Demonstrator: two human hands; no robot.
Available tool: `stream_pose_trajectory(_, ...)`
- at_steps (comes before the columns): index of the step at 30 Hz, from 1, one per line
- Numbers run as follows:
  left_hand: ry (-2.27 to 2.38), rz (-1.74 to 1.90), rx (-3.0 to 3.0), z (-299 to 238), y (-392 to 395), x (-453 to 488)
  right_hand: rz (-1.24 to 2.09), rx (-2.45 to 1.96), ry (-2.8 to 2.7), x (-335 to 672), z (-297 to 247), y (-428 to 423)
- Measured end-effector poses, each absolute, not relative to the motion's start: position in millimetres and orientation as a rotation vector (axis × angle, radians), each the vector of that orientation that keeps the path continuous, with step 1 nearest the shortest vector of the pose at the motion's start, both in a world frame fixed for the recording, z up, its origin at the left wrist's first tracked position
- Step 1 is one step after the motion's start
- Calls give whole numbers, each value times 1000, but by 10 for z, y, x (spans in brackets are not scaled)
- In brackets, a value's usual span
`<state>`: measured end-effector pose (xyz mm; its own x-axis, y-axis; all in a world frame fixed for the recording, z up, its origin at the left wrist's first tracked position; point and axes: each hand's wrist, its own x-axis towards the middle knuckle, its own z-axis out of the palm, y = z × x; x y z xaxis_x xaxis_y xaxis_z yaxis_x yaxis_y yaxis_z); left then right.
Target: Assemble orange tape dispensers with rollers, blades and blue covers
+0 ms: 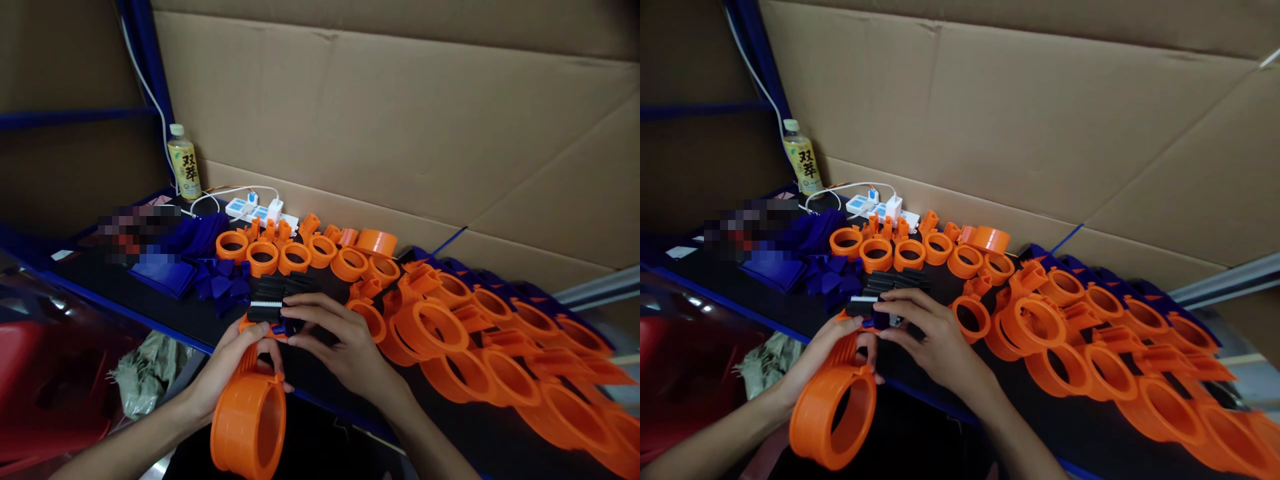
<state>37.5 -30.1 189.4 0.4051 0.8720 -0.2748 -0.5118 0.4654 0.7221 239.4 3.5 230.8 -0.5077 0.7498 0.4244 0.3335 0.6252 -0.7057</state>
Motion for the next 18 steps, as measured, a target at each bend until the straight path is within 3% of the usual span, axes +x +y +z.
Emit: stream_pose_trajectory(18,762,945,560,1995,-368,370,568,-757,-2106,2339,2239,17)
